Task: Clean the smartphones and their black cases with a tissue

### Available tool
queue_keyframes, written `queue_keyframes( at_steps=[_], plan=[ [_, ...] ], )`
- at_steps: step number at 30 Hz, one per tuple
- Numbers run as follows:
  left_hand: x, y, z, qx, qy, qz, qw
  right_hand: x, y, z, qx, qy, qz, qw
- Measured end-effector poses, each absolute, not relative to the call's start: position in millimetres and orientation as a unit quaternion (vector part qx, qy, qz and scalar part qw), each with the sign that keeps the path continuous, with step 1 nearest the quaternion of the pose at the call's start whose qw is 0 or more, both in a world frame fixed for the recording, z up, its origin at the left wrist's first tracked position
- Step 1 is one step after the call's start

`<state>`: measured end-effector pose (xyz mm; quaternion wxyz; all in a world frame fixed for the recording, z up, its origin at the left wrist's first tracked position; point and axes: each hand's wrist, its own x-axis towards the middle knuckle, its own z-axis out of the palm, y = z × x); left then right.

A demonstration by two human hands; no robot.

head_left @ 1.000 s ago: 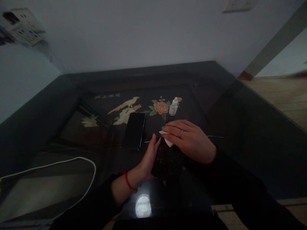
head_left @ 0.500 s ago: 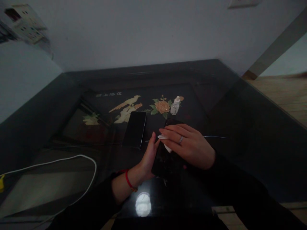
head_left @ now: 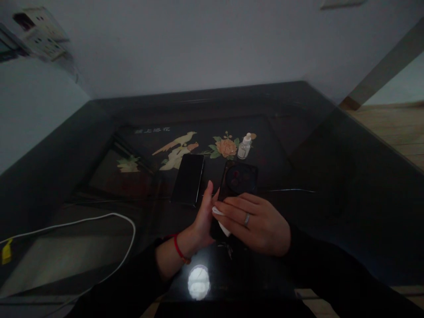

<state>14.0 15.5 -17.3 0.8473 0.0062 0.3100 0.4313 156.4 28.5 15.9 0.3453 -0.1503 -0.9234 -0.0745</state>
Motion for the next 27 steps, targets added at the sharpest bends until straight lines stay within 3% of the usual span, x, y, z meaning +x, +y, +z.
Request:
queue_keyframes(
  at_steps=[4, 9, 15, 21, 27],
  plan=[
    [16.6, 17.3, -14.3, -0.029, 0.289, 0.43, 0.855, 157.9, 27.2, 15.2, -0.191, -0.911, -0.083, 0.355],
    [14.9, 19.8, -20.3, 0.012, 0.278, 0.395, 0.875, 151.6, 19.1, 11.5, -0.098, -0.915, -0.037, 0.39],
    [8.5, 17.6, -25.1, 0.009, 0.284, 0.374, 0.883, 156.6, 25.7, 7.8, -0.191, -0.895, -0.056, 0.399],
    [11.6, 19.6, -13.2, 0.027, 0.272, 0.322, 0.907, 146.1, 10.8, -3.4, -0.066, -0.913, -0.005, 0.402],
    [13.5, 20.1, -14.7, -0.006, 0.291, 0.377, 0.879, 157.8, 25.4, 4.2, -0.234, -0.893, -0.041, 0.383]
  ],
)
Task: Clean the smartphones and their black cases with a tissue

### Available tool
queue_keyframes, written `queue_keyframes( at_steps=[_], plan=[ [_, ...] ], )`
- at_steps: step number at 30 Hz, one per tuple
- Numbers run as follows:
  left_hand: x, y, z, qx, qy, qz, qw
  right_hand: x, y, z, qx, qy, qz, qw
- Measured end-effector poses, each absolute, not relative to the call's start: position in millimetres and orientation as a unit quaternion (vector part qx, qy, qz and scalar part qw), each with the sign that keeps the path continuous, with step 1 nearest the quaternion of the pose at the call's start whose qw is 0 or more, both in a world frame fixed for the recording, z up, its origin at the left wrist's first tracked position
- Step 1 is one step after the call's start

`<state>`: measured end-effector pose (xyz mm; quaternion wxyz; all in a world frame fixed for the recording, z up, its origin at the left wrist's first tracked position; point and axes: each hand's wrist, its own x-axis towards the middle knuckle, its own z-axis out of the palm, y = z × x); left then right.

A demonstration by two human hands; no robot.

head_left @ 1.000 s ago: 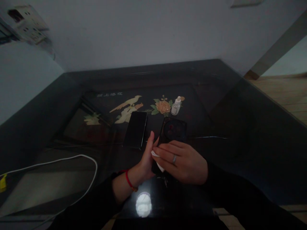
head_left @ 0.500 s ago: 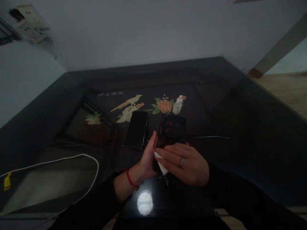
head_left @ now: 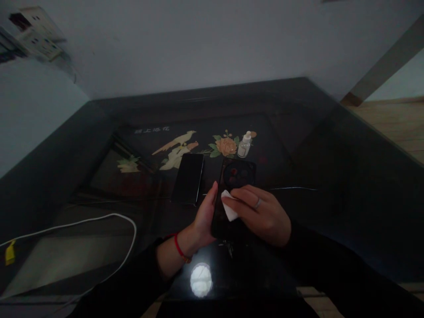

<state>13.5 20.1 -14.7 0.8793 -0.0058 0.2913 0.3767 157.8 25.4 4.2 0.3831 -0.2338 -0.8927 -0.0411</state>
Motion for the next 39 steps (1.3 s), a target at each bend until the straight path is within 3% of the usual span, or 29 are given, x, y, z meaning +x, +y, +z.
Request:
queue_keyframes(
  at_steps=[6, 12, 19, 25, 31, 39],
  plan=[
    [13.9, 20.8, -7.7, 0.016, 0.291, 0.355, 0.888, 150.1, 12.5, 2.0, -0.104, -0.923, -0.017, 0.371],
    [11.7, 19.1, -13.4, 0.001, 0.314, 0.41, 0.856, 166.6, 30.0, 11.0, -0.249, -0.892, -0.069, 0.37],
    [11.3, 19.3, -12.6, 0.011, 0.29, 0.373, 0.881, 160.4, 16.6, 8.8, -0.125, -0.927, -0.036, 0.353],
    [11.3, 19.1, -19.3, 0.018, 0.271, 0.405, 0.873, 180.9, 34.8, 13.4, -0.271, -0.89, -0.058, 0.361],
    [7.7, 20.2, -18.8, 0.042, 0.249, 0.374, 0.892, 172.2, 17.6, 10.2, -0.128, -0.932, -0.016, 0.339],
    [4.9, 19.5, -15.9, 0.055, 0.224, 0.352, 0.907, 201.0, 48.5, 11.6, -0.314, -0.859, -0.013, 0.406]
  ],
)
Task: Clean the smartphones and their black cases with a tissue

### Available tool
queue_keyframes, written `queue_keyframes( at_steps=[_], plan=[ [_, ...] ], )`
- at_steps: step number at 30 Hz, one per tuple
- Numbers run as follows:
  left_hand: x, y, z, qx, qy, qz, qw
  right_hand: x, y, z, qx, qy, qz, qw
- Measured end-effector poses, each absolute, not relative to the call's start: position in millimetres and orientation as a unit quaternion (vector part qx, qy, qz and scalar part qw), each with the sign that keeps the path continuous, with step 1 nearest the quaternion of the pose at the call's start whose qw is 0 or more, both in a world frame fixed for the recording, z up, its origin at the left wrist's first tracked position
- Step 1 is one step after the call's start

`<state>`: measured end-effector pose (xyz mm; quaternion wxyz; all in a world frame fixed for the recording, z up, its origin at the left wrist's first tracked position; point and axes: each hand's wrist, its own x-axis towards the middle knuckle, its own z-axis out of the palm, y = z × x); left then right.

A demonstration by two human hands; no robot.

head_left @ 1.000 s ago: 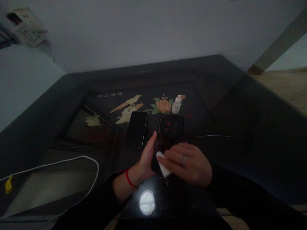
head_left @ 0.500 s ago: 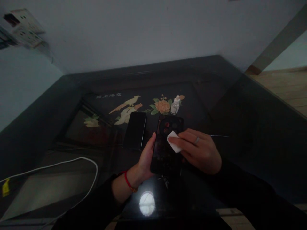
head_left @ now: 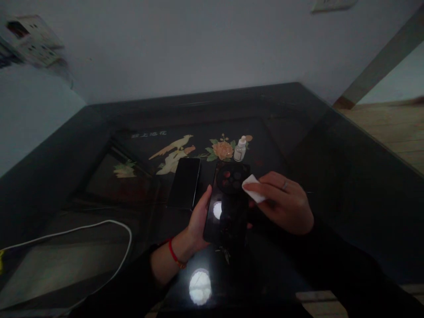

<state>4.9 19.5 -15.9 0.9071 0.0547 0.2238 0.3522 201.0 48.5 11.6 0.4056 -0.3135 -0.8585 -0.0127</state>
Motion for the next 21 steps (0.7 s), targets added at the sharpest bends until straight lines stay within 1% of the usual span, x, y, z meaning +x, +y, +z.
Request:
queue_keyframes(
  at_steps=[3, 5, 8, 14, 17, 21],
  plan=[
    [2.2, 18.4, -19.0, 0.091, 0.185, 0.326, 0.923, 206.9, 56.1, 12.6, -0.398, -0.813, -0.003, 0.425],
    [1.2, 16.9, -21.8, 0.105, 0.174, 0.302, 0.931, 206.5, 57.3, 13.9, -0.418, -0.799, 0.005, 0.431],
    [3.2, 13.5, -24.3, 0.116, 0.18, 0.272, 0.938, 201.7, 56.2, 17.5, -0.414, -0.802, 0.009, 0.43],
    [12.1, 7.0, -18.7, 0.139, 0.214, 0.243, 0.936, 190.9, 54.2, 24.0, -0.36, -0.834, -0.011, 0.418],
    [10.3, 7.8, -19.0, 0.138, 0.219, 0.249, 0.933, 192.7, 54.8, 24.3, -0.377, -0.825, -0.017, 0.42],
    [4.1, 11.8, -23.7, 0.13, 0.196, 0.293, 0.927, 203.3, 55.0, 22.4, -0.394, -0.813, -0.016, 0.428]
  ],
)
